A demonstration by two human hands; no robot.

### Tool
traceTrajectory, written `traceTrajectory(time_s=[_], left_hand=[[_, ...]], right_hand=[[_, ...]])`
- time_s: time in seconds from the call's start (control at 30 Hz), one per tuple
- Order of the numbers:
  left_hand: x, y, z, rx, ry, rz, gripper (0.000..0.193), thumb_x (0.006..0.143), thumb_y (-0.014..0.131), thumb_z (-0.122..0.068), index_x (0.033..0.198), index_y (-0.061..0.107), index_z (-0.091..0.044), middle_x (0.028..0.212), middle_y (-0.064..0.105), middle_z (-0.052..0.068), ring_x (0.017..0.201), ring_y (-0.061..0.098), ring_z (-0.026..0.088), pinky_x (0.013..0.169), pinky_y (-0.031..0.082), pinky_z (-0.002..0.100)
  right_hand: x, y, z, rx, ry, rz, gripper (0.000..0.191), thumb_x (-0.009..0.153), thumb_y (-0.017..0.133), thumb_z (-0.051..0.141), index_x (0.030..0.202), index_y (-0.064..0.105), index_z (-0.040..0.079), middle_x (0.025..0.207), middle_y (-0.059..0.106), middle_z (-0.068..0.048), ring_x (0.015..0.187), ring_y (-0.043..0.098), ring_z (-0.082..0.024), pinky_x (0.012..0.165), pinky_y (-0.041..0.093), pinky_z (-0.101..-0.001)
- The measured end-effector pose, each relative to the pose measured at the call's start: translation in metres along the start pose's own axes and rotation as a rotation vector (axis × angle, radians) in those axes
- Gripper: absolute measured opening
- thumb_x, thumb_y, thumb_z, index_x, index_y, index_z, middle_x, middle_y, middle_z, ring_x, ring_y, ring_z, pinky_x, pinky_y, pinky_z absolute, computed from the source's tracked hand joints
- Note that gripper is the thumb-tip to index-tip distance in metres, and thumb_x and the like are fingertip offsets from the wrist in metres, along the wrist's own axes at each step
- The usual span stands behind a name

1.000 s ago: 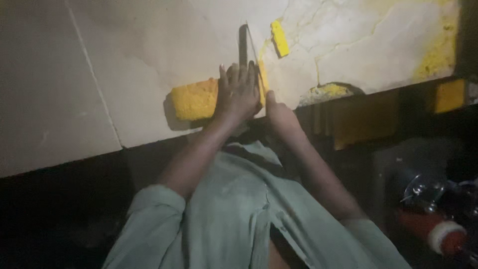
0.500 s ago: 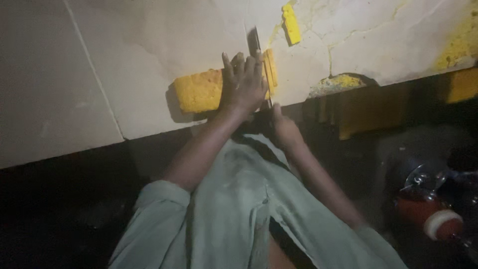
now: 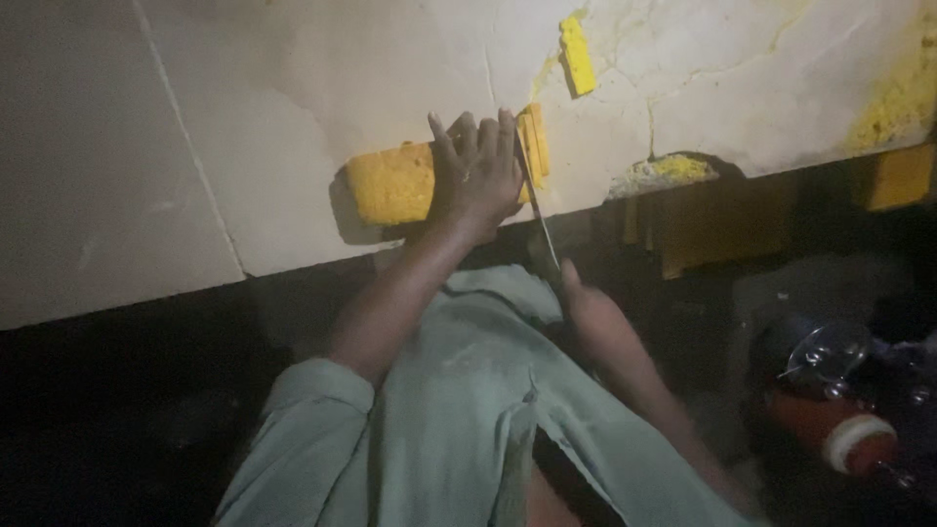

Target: The person removes a rectangular yellow block from a metal mold, flips it, and uses a long knife to slice it into thin strips. The strips are separated and stacked on the work surface.

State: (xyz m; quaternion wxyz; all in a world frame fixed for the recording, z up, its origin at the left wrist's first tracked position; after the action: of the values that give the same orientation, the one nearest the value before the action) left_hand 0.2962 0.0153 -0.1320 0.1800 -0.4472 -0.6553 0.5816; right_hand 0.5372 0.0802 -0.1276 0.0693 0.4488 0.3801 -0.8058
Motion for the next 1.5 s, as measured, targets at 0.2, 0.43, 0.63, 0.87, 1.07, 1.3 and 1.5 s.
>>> traceTrajectory(time_s=[0.2,0.43,0.63,0.87,1.07,1.3,1.5], left_hand=[[0.001,0.010,0.003,-0.137,-0.017,-0.185,0.071,0.102,0.042,-0.035,0.157,0.026,0.008,0.144,0.046,0.027,0.145,0.033,0.045,0.120,0.015,0.073],[-0.008,0.002,0.012,-0.012,-0.022,-0.179,0.072,0.101,0.043,-0.041,0.152,0.030,0.007,0.140,0.047,0.029,0.136,0.035,0.050,0.113,0.015,0.075],[-0.003,0.008,0.012,-0.085,-0.046,-0.114,0.066,0.100,0.045,-0.035,0.152,0.033,0.005,0.129,0.051,0.023,0.133,0.042,0.044,0.116,0.014,0.073],[-0.009,0.005,0.013,0.042,0.029,-0.126,0.076,0.092,0.052,-0.038,0.150,0.035,0.008,0.148,0.043,0.029,0.141,0.035,0.048,0.116,0.018,0.067],[-0.018,-0.012,0.019,0.077,-0.048,-0.195,0.067,0.100,0.047,-0.034,0.154,0.037,0.004,0.141,0.049,0.027,0.139,0.038,0.046,0.115,0.020,0.073],[-0.007,0.013,0.023,-0.097,-0.095,-0.097,0.066,0.101,0.038,-0.035,0.154,0.033,0.005,0.139,0.050,0.023,0.138,0.037,0.044,0.116,0.013,0.074],[-0.009,0.022,0.028,-0.135,-0.053,-0.281,0.071,0.105,0.041,-0.036,0.156,0.027,0.011,0.149,0.045,0.032,0.148,0.034,0.046,0.123,0.013,0.067]], right_hand=[[0.105,-0.015,0.021,0.035,-0.466,-0.372,0.074,0.088,0.073,0.019,0.143,0.030,-0.006,0.108,0.073,-0.029,0.093,0.070,-0.047,0.076,0.056,-0.0515],[0.049,-0.054,0.077,1.074,0.027,-0.101,0.073,0.111,0.042,0.051,0.127,0.065,-0.016,0.104,0.078,-0.030,0.098,0.077,-0.040,0.091,0.056,-0.0436],[0.020,0.015,-0.001,-0.037,0.001,0.043,0.062,0.100,0.049,0.029,0.153,0.031,0.003,0.110,0.069,-0.033,0.105,0.067,-0.048,0.090,0.053,-0.0509],[0.135,-0.016,0.025,0.296,0.050,-0.150,0.069,0.110,0.027,0.053,0.129,0.061,-0.005,0.106,0.074,-0.031,0.097,0.070,-0.043,0.087,0.053,-0.0496],[0.064,-0.040,0.062,0.723,0.184,-0.077,0.073,0.105,0.025,0.057,0.119,0.064,-0.003,0.108,0.075,-0.031,0.100,0.071,-0.042,0.088,0.055,-0.0475],[0.039,0.028,-0.006,-0.025,-0.459,-0.211,0.081,0.082,0.069,0.012,0.152,0.028,0.004,0.112,0.069,-0.030,0.099,0.067,-0.048,0.083,0.054,-0.0526],[0.122,-0.013,0.035,0.424,0.013,-0.196,0.067,0.104,0.042,0.046,0.134,0.054,-0.013,0.094,0.073,-0.025,0.086,0.071,-0.040,0.074,0.054,-0.0492]])
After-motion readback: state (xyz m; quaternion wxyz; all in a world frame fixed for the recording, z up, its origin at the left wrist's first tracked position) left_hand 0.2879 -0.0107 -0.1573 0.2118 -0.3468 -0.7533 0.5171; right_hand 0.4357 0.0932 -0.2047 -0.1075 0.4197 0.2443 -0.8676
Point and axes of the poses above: each hand's wrist, its own x-axis towards the middle knuckle, its own y-axis out of the palm, z = x × y, the point moved 4 cm from there along x, towards the middle knuckle
